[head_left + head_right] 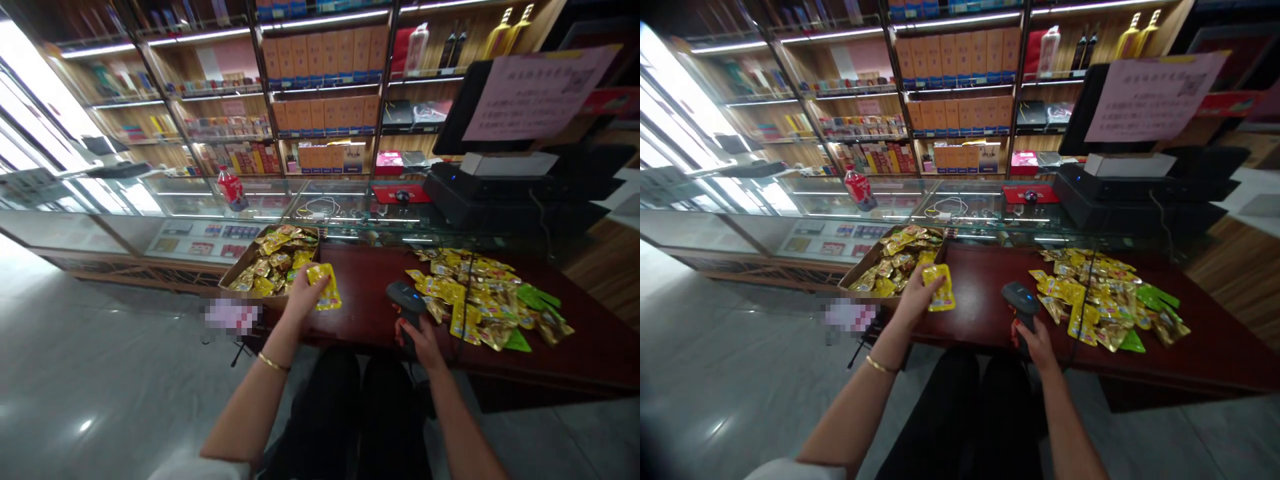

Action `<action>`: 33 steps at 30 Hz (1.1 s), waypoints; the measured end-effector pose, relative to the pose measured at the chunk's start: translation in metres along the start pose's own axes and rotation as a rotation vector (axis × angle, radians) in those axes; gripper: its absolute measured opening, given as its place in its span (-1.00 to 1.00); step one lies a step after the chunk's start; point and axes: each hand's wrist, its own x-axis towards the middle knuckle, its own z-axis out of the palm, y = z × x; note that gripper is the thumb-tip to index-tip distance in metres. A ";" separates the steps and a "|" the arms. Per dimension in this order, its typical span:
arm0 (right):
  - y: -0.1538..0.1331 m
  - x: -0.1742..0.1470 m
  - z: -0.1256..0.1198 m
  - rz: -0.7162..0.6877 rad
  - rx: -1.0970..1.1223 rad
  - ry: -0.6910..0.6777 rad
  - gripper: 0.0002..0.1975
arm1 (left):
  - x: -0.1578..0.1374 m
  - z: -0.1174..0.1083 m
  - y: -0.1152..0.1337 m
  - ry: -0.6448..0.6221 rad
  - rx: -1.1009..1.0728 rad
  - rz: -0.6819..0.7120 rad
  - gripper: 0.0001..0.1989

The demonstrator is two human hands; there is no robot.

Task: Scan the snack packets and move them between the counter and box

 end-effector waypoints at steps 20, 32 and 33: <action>-0.003 -0.065 0.044 0.195 -0.333 -0.036 -0.53 | -0.014 0.044 -0.107 -0.232 -0.229 0.009 -0.52; -0.035 -0.093 0.071 0.250 -0.323 -0.017 -0.51 | -0.015 0.041 -0.102 -0.357 -0.337 -0.072 -0.17; -0.036 -0.094 0.072 0.258 -0.313 -0.020 -0.50 | -0.016 0.040 -0.101 -0.341 -0.310 -0.085 -0.16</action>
